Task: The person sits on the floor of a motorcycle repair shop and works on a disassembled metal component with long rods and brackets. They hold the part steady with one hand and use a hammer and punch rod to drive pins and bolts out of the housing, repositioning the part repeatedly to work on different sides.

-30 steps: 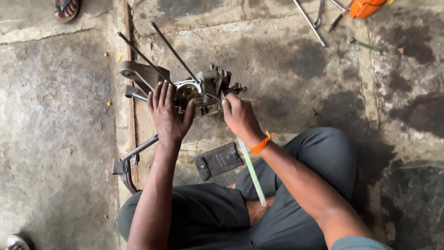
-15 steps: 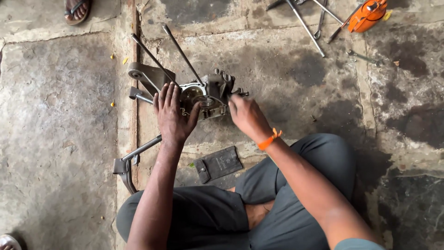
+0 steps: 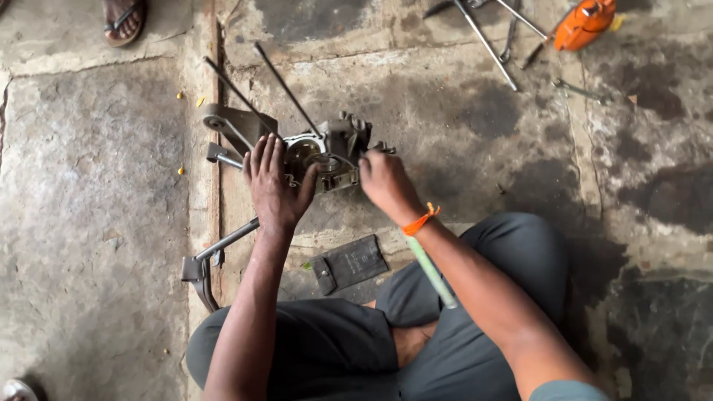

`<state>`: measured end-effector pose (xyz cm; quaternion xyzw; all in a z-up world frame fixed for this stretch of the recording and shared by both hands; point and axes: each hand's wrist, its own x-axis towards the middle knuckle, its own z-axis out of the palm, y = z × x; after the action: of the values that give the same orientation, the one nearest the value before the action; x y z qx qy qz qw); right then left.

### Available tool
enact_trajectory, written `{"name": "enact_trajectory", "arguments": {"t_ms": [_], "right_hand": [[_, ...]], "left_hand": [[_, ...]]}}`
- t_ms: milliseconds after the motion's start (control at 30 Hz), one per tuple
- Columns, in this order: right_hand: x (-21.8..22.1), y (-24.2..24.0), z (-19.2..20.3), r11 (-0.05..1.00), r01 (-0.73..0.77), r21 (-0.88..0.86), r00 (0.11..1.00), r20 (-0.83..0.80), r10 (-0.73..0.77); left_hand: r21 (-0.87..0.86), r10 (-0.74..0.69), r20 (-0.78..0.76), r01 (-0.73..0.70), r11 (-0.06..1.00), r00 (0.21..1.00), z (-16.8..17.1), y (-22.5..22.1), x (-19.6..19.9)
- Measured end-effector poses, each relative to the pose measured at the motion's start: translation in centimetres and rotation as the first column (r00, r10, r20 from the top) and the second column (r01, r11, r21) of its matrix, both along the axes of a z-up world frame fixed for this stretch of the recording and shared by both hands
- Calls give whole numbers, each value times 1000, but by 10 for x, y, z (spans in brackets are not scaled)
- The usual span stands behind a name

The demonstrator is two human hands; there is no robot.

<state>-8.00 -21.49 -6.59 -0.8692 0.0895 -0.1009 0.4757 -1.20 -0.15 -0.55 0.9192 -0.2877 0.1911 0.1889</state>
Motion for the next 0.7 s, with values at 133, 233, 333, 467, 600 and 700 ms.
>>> {"name": "enact_trajectory", "arguments": {"t_ms": [133, 233, 333, 467, 600, 700], "right_hand": [[-13, 7, 56, 946, 53, 319, 995, -96, -24], [-1, -14, 37, 938, 104, 329, 972, -232, -27], [-3, -1, 40, 939, 39, 342, 995, -95, -6], [-9, 1, 19, 957, 81, 277, 996, -65, -66], [2, -4, 35, 975, 49, 219, 998, -41, -41], [-3, -13, 36, 961, 60, 271, 990, -141, -22]], "left_hand": [[-39, 9, 34, -7, 999, 999, -3, -4, 5], [-44, 16, 47, -14, 999, 999, -1, -5, 4], [-48, 0, 64, 3, 999, 998, -7, -4, 5], [-53, -20, 35, 22, 998, 999, -5, -1, -5], [-69, 8, 53, -5, 998, 999, -2, -8, 4], [-8, 30, 6, -30, 1000, 1000, -6, -1, 4]]}}
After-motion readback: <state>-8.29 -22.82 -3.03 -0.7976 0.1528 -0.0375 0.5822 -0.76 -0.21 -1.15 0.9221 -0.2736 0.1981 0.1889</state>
